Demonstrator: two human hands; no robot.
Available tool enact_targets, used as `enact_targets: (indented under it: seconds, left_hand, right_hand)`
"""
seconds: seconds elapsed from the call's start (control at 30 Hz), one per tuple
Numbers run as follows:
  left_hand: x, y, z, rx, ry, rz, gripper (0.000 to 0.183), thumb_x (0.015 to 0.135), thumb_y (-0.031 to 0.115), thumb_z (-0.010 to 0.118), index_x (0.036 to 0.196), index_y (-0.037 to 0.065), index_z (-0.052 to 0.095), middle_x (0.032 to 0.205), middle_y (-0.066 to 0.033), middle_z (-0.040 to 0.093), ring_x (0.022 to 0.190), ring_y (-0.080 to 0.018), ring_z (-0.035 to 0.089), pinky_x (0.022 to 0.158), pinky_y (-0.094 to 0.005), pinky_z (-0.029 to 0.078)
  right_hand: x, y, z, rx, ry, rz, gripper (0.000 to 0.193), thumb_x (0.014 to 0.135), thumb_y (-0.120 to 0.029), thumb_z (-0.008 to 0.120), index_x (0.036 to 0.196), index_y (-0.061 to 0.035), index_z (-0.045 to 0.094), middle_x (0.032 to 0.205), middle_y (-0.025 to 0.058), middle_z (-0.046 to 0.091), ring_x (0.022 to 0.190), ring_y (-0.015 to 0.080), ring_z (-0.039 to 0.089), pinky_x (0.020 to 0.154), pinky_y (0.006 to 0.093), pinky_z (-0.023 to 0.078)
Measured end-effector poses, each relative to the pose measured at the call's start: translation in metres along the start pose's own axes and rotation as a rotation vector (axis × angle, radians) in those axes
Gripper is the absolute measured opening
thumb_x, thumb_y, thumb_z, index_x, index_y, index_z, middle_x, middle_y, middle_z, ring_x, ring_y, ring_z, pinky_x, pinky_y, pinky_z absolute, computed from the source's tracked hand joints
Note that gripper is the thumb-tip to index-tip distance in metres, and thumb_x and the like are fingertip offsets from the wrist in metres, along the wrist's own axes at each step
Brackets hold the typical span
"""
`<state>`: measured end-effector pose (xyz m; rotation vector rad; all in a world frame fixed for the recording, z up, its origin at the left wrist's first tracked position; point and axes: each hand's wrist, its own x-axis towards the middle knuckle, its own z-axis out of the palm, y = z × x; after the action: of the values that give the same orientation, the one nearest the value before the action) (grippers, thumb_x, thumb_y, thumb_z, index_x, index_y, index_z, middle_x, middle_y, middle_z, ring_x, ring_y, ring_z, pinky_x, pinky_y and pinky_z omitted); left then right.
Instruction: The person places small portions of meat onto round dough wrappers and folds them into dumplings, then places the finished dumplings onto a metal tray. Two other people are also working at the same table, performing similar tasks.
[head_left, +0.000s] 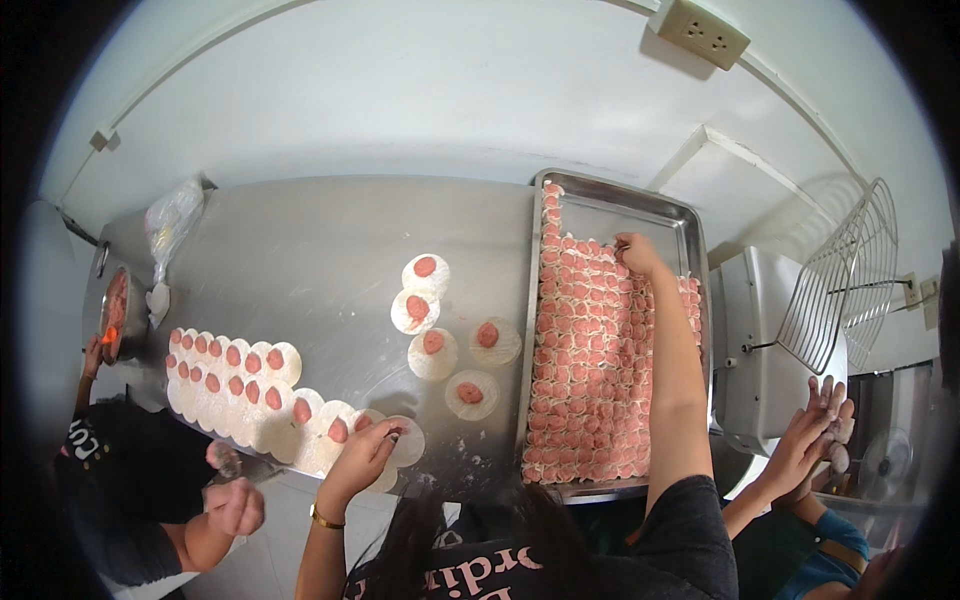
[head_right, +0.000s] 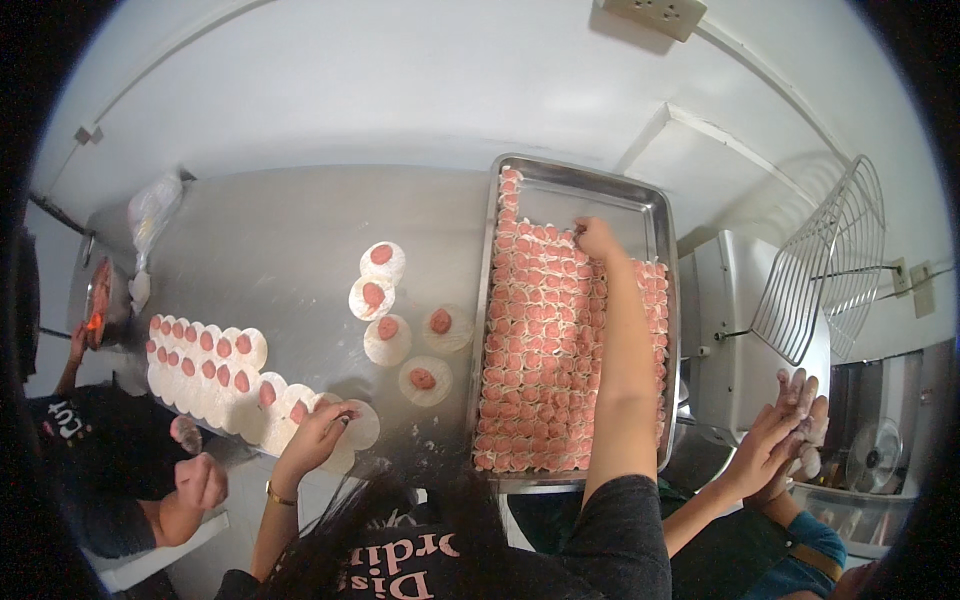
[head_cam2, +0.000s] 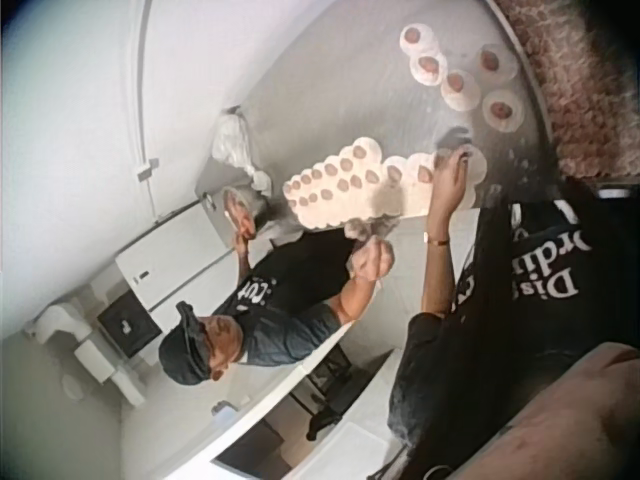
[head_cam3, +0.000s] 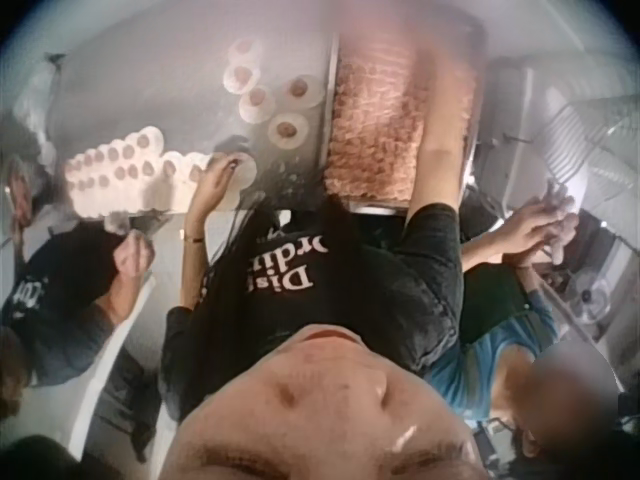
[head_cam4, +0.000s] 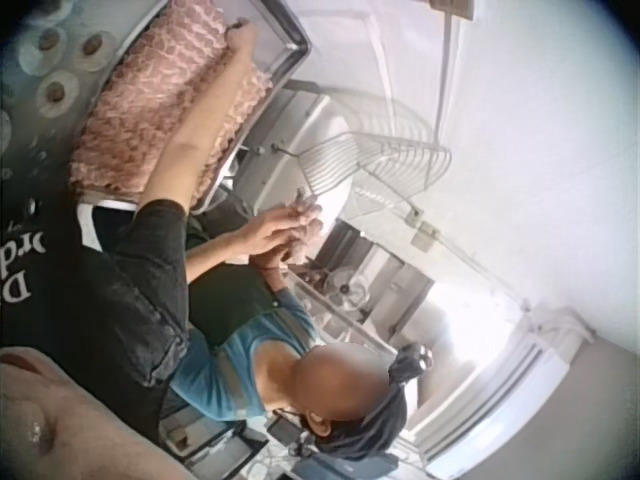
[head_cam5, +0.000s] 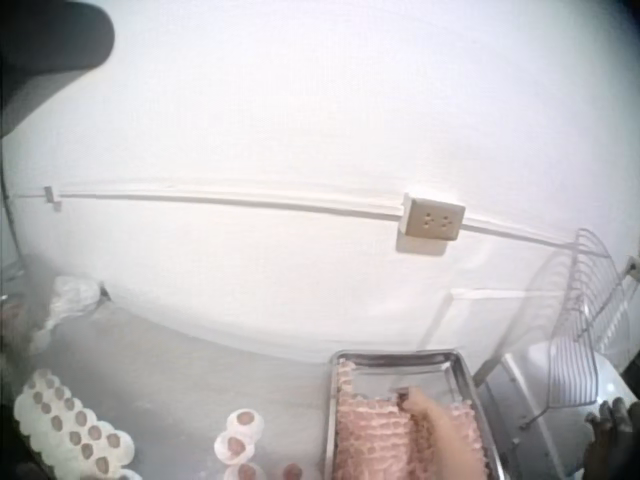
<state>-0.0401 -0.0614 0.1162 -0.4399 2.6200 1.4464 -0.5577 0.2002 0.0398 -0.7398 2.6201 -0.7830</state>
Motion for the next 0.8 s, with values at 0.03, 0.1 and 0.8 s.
enact_targets:
  seconds: [0.03, 0.1, 0.8]
  left_hand:
    - [-0.002, 0.000, 0.000, -0.008, 0.005, 0.013, 0.028, 0.086, 0.002, 0.046, 0.112, 0.002, 0.057, 0.108, -0.0133, 0.062, 0.100, -0.0298, 0.056, 0.093, -0.0371, 0.040]
    - [-0.004, 0.000, 0.000, -0.004, 0.018, 0.016, 0.027, 0.086, 0.002, 0.047, 0.112, 0.002, 0.057, 0.107, -0.0136, 0.063, 0.101, -0.0297, 0.057, 0.093, -0.0368, 0.041]
    - [-0.062, 0.033, 0.081, 0.039, -0.024, 0.453, 0.029, 0.081, 0.004, 0.050, 0.110, 0.002, 0.054, 0.103, -0.0150, 0.056, 0.091, -0.0342, 0.059, 0.075, -0.0434, 0.047]
  right_hand:
    - [0.001, 0.001, -0.001, -0.076, -0.027, 0.036, 0.038, 0.072, -0.002, 0.054, 0.108, -0.0057, 0.066, 0.091, 0.0187, 0.068, 0.084, 0.0301, 0.065, 0.076, 0.0354, 0.050]
    - [0.004, 0.006, -0.001, -0.077, -0.071, 0.030, 0.038, 0.072, -0.002, 0.053, 0.108, -0.0037, 0.066, 0.092, 0.0199, 0.067, 0.085, 0.0299, 0.065, 0.077, 0.0357, 0.050]
    - [-0.172, -0.187, 0.053, 0.348, 0.396, -0.184, 0.040, 0.079, 0.008, 0.048, 0.116, -0.0020, 0.060, 0.108, 0.0109, 0.064, 0.100, 0.0203, 0.060, 0.086, 0.0299, 0.046]
